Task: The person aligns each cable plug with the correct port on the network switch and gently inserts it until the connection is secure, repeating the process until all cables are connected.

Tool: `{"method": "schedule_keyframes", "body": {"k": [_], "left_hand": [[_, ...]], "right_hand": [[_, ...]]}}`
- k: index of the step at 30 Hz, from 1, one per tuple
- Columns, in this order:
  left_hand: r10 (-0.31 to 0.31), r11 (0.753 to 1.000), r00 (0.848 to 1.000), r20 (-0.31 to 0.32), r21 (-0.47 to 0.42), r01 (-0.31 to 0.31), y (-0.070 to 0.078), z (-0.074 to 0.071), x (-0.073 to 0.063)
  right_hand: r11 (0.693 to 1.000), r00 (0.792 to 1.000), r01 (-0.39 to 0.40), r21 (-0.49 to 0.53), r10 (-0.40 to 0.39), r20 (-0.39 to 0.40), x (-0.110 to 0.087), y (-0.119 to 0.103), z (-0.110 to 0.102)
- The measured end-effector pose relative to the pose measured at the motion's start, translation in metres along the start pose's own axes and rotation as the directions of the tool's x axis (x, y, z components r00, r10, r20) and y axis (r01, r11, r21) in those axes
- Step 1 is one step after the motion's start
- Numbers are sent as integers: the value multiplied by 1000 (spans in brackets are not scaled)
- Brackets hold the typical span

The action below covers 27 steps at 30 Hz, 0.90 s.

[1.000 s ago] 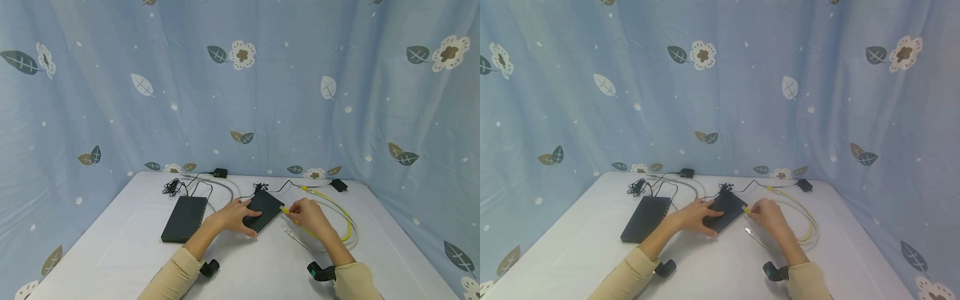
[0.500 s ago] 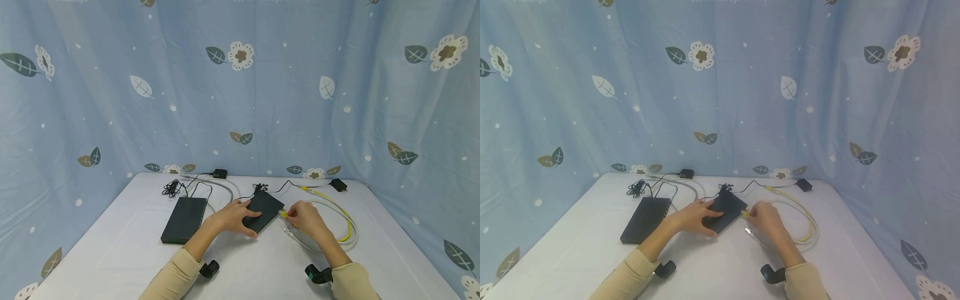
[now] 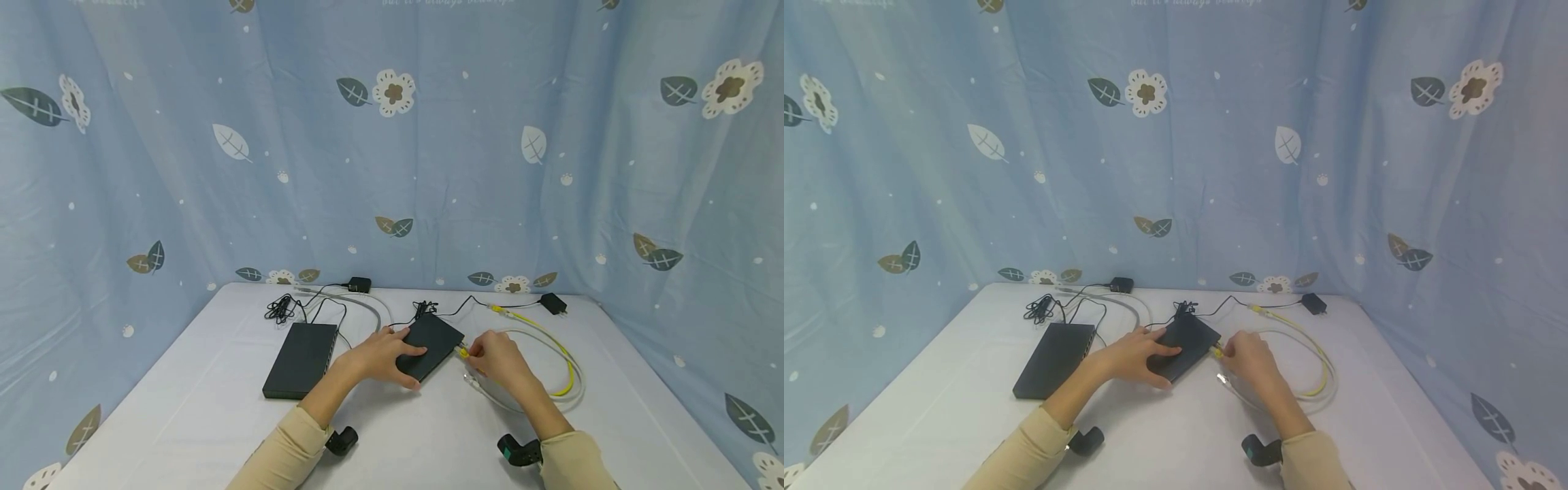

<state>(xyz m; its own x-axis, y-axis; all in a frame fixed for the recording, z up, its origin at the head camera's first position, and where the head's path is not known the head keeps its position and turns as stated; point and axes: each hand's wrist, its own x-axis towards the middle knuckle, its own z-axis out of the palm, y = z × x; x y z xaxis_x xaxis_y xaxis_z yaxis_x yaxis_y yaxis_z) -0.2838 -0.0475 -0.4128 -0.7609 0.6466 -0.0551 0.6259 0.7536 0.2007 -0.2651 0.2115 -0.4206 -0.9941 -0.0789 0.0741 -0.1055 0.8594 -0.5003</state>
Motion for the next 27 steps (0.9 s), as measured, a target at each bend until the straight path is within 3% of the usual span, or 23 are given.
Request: {"method": "schedule_keyframes", "body": {"k": [13, 27], "left_hand": [[-5, 1000, 1000, -12, -11, 5, 1, 1, 0], [-5, 1000, 1000, -13, -11, 5, 2, 0, 0]], "right_hand": [[997, 999, 39, -69, -41, -33, 0, 0, 1], [996, 996, 64, -69, -68, -63, 1, 0, 7]]}}
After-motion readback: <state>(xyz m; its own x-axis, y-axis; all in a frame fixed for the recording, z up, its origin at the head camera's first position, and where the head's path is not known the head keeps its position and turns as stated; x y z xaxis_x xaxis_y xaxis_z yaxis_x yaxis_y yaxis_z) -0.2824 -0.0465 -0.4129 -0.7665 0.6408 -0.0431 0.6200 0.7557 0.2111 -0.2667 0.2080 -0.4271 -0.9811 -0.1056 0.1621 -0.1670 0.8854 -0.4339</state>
